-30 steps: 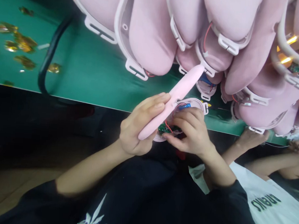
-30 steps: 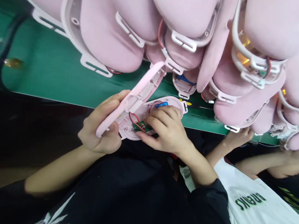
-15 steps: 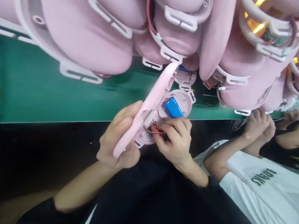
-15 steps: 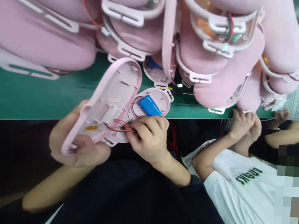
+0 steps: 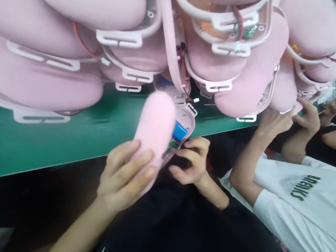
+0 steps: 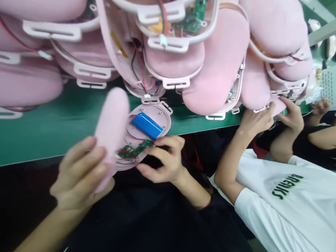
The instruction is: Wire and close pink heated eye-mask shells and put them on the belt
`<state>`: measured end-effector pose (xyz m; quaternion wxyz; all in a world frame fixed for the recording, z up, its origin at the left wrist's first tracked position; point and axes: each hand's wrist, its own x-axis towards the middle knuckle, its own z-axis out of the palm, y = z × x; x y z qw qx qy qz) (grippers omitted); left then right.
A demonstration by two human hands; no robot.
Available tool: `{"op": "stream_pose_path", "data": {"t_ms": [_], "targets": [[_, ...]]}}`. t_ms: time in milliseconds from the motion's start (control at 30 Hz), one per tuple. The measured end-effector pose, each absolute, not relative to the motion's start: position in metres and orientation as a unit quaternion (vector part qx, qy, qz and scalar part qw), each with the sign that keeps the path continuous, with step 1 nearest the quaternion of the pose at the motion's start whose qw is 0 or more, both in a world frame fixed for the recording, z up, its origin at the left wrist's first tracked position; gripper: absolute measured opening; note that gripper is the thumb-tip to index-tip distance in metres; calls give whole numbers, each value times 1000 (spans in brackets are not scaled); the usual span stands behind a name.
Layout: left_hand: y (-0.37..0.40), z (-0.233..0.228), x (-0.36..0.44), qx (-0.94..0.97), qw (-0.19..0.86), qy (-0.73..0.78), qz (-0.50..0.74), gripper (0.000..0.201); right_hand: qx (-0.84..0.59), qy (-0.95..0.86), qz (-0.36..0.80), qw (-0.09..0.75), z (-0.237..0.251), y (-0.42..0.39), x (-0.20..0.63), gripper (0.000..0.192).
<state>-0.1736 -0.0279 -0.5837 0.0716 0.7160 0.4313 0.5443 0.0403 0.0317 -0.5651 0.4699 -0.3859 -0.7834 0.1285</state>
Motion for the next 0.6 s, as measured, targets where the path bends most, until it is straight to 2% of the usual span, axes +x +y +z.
{"op": "stream_pose_path", "data": {"t_ms": [67,133,200,267,333,467,600], "targets": [[-15,-566,-174,824,13,337,455,23,-442,-721,120,519,-569,32,51,39],[-3,-556,-174,874,15,309,374,24,-465,-715,112,510,-567,38,58,48],[5,-551,-174,888,42,323,325,40,-448,-777,105,429,-560,48,62,49],[7,-549,-175,882,82,346,309,58,-427,-843,101,311,-550,58,64,45],[3,-548,-174,868,93,374,313,71,-425,-869,95,237,-540,65,66,40],[-9,-549,-167,815,71,492,298,92,-387,-885,92,243,-526,73,74,53],[-12,-550,-174,806,58,494,320,96,-299,-933,140,143,-512,85,77,72]]}}
